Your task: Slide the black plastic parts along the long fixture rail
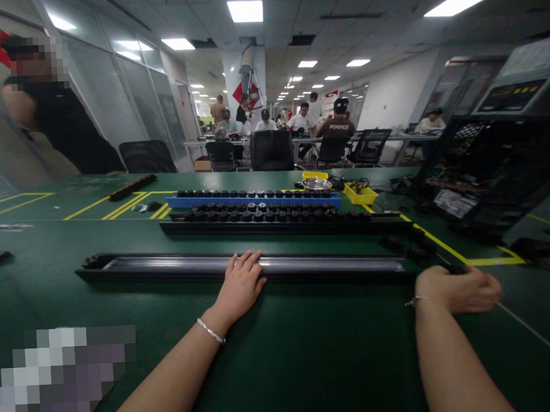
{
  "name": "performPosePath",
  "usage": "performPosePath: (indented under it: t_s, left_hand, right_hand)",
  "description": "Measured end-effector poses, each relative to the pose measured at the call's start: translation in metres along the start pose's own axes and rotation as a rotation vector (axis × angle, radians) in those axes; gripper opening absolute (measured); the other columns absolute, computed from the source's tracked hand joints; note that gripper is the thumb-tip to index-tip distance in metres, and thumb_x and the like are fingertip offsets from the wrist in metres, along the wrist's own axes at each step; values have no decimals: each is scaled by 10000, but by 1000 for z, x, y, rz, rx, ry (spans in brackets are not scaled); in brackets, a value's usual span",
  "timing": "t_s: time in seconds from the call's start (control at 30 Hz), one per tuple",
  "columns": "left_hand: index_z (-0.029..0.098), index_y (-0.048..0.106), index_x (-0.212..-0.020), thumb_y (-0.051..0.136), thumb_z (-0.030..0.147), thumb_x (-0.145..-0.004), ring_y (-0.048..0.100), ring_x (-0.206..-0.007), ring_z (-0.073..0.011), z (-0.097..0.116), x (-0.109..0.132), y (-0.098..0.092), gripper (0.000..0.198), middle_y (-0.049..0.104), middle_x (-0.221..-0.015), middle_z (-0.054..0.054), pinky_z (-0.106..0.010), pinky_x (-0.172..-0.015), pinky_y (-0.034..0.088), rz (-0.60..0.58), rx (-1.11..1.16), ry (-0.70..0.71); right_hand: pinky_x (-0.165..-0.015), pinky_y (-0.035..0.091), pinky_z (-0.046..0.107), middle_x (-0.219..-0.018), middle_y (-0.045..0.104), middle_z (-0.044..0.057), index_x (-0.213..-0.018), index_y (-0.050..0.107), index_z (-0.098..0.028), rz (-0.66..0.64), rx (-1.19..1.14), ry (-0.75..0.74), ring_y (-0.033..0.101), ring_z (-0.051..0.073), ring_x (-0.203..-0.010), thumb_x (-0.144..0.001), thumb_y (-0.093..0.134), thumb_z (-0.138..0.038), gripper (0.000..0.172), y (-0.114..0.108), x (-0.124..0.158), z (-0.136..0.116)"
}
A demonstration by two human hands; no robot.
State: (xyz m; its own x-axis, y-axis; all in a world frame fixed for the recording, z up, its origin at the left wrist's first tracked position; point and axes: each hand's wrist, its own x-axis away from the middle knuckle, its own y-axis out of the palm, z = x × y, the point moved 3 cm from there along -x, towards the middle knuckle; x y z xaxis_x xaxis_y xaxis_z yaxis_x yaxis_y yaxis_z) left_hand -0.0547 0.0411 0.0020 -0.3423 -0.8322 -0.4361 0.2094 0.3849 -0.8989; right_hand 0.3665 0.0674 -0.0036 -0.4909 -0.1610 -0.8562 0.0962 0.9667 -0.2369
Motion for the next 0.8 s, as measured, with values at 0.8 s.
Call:
performPosePath:
  t_s: [0.8]
  left_hand:
    - [168,489,-1187,408,395,-852,265,-1328,-254,-59,-20,-26,412,442,-1355,-112,-436,-1064,257,56,44,-294]
  right_hand:
    - [-878,303,388,-1058,647,29,-1010,643,-238,-905,-41,-396,516,217,-1023,-751,424,-247,340,14,46,-121]
